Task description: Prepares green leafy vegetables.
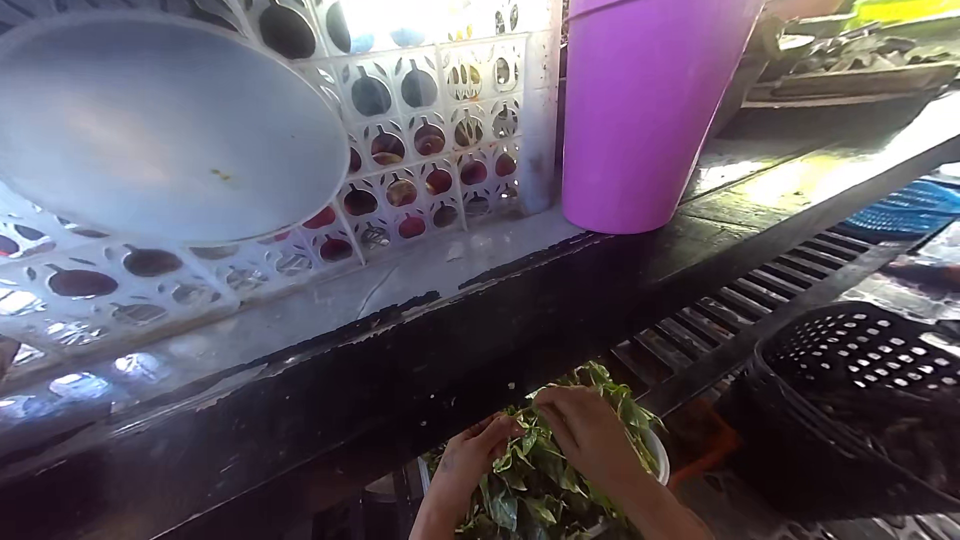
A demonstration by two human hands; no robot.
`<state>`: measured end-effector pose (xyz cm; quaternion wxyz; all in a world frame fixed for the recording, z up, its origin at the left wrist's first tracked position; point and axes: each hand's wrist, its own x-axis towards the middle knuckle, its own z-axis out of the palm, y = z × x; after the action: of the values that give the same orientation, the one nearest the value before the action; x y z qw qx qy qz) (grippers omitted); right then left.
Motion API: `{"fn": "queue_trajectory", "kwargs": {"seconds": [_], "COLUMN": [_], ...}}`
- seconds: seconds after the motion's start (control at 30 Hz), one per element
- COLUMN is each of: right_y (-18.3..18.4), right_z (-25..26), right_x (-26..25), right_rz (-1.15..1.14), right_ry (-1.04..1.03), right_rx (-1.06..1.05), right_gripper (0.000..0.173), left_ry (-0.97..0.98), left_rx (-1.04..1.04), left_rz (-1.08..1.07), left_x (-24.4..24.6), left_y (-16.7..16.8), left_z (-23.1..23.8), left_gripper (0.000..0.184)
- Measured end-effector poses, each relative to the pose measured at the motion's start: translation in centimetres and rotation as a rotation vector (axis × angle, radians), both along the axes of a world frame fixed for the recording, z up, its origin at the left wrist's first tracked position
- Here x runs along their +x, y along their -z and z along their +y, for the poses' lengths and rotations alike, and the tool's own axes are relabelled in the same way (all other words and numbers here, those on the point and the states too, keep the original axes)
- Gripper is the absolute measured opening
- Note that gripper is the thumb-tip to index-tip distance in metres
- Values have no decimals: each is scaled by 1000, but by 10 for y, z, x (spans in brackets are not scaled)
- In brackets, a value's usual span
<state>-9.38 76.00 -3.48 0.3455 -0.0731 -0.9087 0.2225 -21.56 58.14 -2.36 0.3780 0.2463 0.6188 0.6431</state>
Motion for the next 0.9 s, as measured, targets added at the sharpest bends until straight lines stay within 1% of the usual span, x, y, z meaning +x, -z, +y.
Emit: {"fn": "queue_trajectory", "kwargs": {"seconds": [0.07,0.17,0.2,0.23,0.27,0.3,0.37,0.4,0.43,0.47,0.5,0.53,0.57,0.6,0.63,0.67,0.7,0.77,0.83,0.9], "right_y": [3,6,6,4,0,-7,-22,-26,-26,-27,-29,-31,-32,-29,-22,-15,-10,-7,0,10], "right_z": [1,2,1,-1,-3,-5,-4,0,6,12,15,17,18,19,18,15,10,3,-2,-8], "right_x": [-2,-3,-3,-4,-4,-4,-5,-5,-6,-6,-6,-6,-5,-6,-8,-10,-10,-6,-5,-5], "right_rz": [-5,-106,-117,-117,-114,-107,0,82,144,179,158,70,-71,-215,-281,-268,-227,-185,-170,-133], "right_ry": [27,66,81,86,79,60,5,0,14,50,95,126,127,108,93,91,77,-32,-121,-117], "right_rx": [71,141,112,22,-140,-382,-1012,-1260,-1398,-1434,-1374,-1234,-1047,-843,-657,-526,-443,-269,-16,155], "right_gripper": [24,23,22,20,18,18,23,27,30,31,30,26,24,25,29,31,32,32,28,21], "left_ry": [-14,-39,-40,-32,-13,20,103,134,151,155,146,129,109,85,58,27,4,-11,-2,20], "left_rx": [12,43,48,45,40,32,6,-9,-25,-40,-49,-59,-70,-82,-99,-121,-147,-177,-170,-181], "left_rz": [-10,-13,-8,1,10,23,61,83,96,97,97,98,97,96,99,98,93,67,42,40], "left_x": [-1,-2,-2,-1,1,3,9,12,15,16,17,17,15,13,10,8,7,6,7,7], "left_y": [2,6,6,5,4,2,5,7,8,10,10,11,13,14,15,17,17,15,12,12], "left_z": [1,0,0,0,0,1,4,6,9,10,11,11,11,11,11,10,9,7,9,8], "left_gripper": [30,29,29,28,28,28,27,27,27,27,27,27,28,28,28,29,30,31,33,34]}}
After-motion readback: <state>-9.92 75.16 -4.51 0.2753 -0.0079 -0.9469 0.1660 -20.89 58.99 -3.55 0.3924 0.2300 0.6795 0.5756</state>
